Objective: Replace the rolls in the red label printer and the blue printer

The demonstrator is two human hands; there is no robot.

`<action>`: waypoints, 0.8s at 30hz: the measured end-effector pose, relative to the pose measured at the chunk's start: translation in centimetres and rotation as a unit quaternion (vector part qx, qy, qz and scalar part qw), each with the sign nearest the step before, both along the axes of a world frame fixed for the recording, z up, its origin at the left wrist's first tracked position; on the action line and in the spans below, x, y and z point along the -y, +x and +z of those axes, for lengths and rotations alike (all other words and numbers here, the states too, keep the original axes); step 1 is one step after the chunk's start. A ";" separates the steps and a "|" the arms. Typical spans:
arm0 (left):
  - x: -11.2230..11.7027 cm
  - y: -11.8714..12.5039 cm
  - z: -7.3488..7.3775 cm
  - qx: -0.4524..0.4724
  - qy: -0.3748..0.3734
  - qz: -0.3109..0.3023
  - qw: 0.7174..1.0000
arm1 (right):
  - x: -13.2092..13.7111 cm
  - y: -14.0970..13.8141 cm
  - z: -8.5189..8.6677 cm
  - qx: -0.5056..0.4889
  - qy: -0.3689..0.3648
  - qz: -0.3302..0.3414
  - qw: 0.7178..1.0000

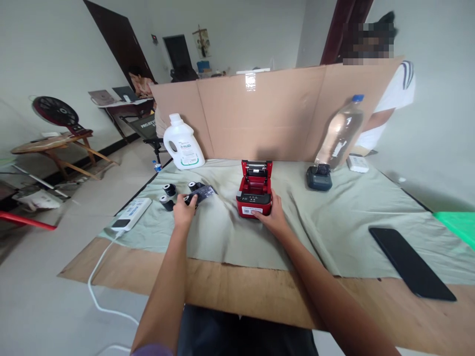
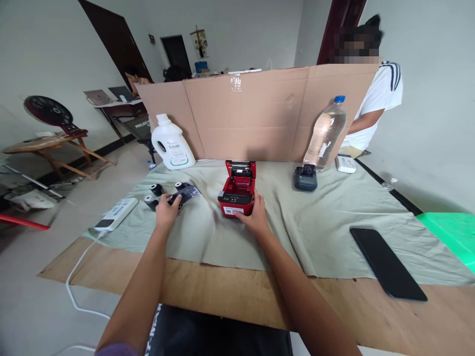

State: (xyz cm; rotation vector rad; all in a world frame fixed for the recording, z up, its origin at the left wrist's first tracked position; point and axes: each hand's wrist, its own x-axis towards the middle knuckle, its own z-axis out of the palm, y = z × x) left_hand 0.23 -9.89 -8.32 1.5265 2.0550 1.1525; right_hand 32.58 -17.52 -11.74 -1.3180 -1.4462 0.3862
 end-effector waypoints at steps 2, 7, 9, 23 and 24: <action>-0.3 0.9 0.4 0.123 0.018 -0.012 0.992 | 0.0 0.0 0.0 -0.004 -0.004 -0.002 1.000; -0.8 4.0 2.9 0.324 0.054 -0.091 0.940 | 0.2 -0.1 0.4 -0.007 -0.017 0.000 1.000; -0.9 5.5 4.5 0.336 0.061 -0.124 0.932 | 0.3 -0.1 0.5 -0.007 -0.012 0.003 1.000; -1.6 14.6 9.7 0.445 0.034 -0.432 0.784 | 0.6 0.0 0.9 -0.011 -0.006 0.008 1.000; -1.7 15.0 9.3 0.439 0.020 -0.437 0.785 | 0.6 0.0 0.9 -0.009 -0.008 0.008 1.000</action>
